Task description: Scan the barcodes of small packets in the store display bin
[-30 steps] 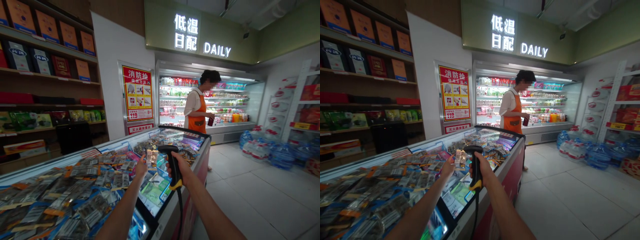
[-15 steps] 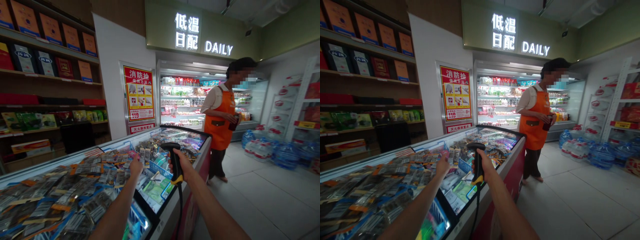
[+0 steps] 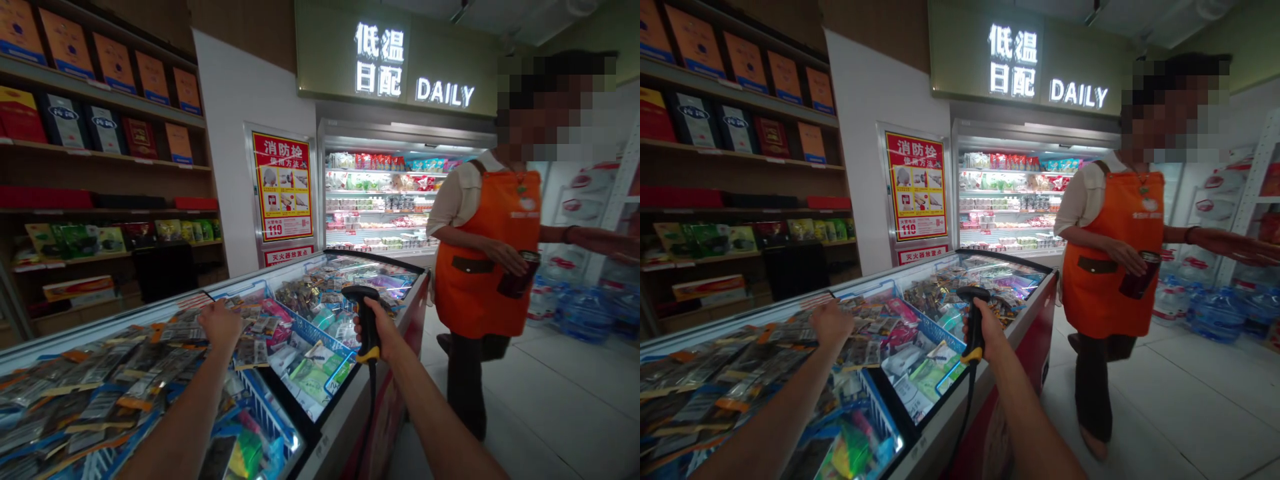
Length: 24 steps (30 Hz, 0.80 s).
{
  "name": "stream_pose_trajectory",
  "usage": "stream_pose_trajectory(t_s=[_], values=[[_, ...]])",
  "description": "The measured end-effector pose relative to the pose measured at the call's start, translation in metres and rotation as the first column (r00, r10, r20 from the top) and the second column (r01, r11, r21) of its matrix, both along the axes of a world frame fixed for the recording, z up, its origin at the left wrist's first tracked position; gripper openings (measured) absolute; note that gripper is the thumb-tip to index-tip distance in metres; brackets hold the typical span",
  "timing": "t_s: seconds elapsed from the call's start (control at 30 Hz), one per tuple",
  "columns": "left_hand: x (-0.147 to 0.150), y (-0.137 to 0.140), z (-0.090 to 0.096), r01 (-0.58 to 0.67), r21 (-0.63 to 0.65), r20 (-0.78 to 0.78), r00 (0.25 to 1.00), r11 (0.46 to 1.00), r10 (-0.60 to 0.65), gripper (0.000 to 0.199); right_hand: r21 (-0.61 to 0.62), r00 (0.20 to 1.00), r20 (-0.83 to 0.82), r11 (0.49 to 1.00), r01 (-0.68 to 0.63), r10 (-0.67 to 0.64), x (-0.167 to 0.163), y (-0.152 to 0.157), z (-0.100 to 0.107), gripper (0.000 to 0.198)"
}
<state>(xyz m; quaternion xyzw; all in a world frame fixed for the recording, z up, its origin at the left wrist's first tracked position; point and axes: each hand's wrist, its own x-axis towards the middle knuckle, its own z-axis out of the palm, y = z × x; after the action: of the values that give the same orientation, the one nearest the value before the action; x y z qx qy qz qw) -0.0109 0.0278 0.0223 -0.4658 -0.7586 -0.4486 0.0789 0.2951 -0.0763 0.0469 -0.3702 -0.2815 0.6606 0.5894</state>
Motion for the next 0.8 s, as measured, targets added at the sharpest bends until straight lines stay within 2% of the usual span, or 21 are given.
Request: stream_pose_trajectory(t_s=[0.07, 0.13, 0.27, 0.37, 0.47, 0.6, 0.7, 0.8], values=[[0.008, 0.0, 0.002, -0.019, 0.037, -0.11, 0.994, 0.999, 0.023, 0.037, 0.002, 1.0, 0.005, 1.0, 0.028, -0.028, 0.005, -0.001, 0.0, 0.024], [0.025, 0.001, 0.004, 0.007, 0.044, -0.146, 0.989, 0.999, 0.0, 0.038, 0.003, 0.998, 0.005, 0.998, 0.055, -0.055, 0.01, -0.001, -0.001, 0.024], [0.074, 0.009, 0.004, 0.161, -0.008, -0.182, 0.97, 0.987, -0.16, 0.041, -0.016, 0.993, 0.015, 0.993, 0.116, -0.116, 0.021, 0.003, -0.006, 0.024], [0.117, 0.023, -0.008, 0.321, -0.109, -0.2, 0.92, 0.941, -0.337, 0.042, -0.023, 0.988, 0.026, 0.988, 0.154, -0.153, 0.028, 0.008, -0.013, 0.025], [0.159, 0.04, -0.029, 0.464, -0.237, -0.207, 0.835, 0.854, -0.511, 0.045, -0.017, 0.985, 0.034, 0.986, 0.168, -0.168, 0.035, 0.014, -0.017, 0.026], [0.204, 0.061, -0.051, 0.588, -0.421, -0.144, 0.709, 0.691, -0.69, 0.047, -0.037, 0.983, 0.045, 0.983, 0.182, -0.18, 0.041, 0.023, -0.02, 0.026], [0.224, 0.073, -0.056, 0.619, -0.525, -0.109, 0.632, 0.584, -0.767, 0.05, -0.06, 0.983, 0.048, 0.982, 0.181, -0.179, 0.044, 0.029, -0.024, 0.026], [0.23, 0.08, -0.056, 0.629, -0.584, -0.073, 0.589, 0.513, -0.805, 0.049, -0.068, 0.983, 0.047, 0.982, 0.179, -0.176, 0.046, 0.034, -0.028, 0.027]])
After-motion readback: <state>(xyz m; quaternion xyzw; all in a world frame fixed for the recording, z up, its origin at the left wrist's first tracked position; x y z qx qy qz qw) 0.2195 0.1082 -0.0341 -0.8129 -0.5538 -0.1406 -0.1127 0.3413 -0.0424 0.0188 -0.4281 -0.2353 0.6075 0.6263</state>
